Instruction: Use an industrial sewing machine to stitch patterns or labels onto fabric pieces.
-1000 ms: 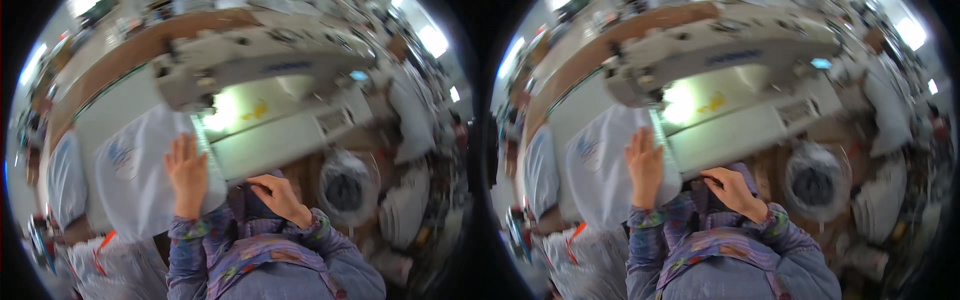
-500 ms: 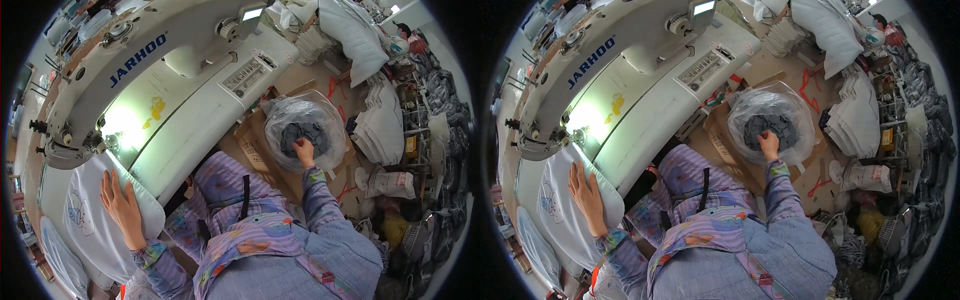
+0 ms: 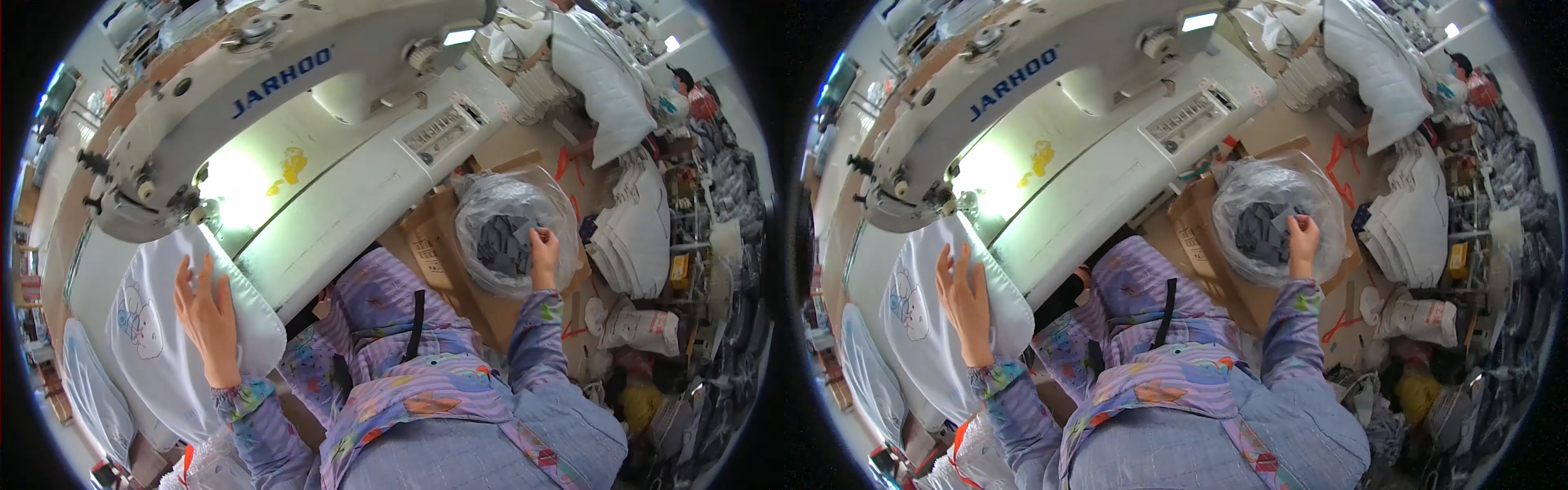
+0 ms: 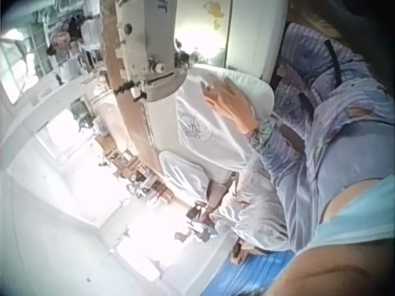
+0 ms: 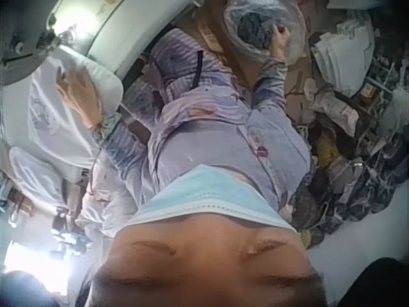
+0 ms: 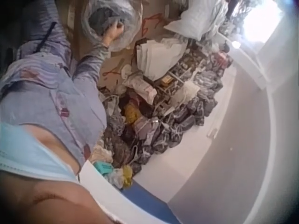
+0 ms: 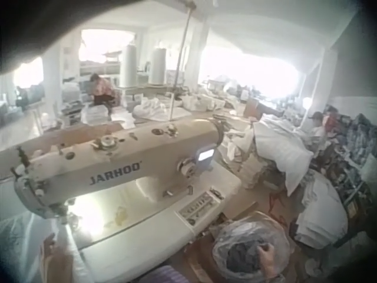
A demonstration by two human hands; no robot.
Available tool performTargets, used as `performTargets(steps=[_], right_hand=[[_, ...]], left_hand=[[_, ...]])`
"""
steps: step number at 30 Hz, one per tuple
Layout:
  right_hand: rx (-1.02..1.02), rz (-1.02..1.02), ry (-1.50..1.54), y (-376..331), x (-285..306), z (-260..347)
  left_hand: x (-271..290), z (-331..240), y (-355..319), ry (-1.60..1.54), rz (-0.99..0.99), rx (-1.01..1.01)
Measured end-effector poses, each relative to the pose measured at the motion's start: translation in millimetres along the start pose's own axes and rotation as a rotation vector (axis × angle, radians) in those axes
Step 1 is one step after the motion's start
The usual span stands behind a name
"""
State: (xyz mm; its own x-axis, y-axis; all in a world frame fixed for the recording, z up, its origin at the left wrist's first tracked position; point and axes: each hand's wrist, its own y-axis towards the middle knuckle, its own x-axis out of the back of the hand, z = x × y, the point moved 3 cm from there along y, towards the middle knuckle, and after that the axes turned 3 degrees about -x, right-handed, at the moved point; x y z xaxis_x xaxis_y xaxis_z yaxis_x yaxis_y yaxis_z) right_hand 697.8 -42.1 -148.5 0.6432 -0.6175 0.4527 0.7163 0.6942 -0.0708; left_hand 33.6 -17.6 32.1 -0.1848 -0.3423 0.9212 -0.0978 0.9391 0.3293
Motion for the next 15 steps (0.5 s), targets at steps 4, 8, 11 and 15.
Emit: performTargets(steps=[4, 8, 11, 15], right_hand=[[-0.043, 0.405, 0.404, -49.8, -55.1, 143.2], [0.102, 0.897, 0.203, -154.6, -162.3, 267.3], [0.333, 1.256, 0.087, -225.3, -254.8, 311.1], [0.812, 1.272, -0.03, -286.7, -341.1, 347.2]], left_hand=[[-17.1, 11.2, -3.0, -0.105, -0.045, 0.045], [-16.4, 3.6, 1.9, -0.18, -0.111, -0.005], [-16.6, 6.7, 1.2, -0.296, -0.125, 0.019], [-9.2, 10.5, -1.4, -0.33, -0.207, 0.055]])
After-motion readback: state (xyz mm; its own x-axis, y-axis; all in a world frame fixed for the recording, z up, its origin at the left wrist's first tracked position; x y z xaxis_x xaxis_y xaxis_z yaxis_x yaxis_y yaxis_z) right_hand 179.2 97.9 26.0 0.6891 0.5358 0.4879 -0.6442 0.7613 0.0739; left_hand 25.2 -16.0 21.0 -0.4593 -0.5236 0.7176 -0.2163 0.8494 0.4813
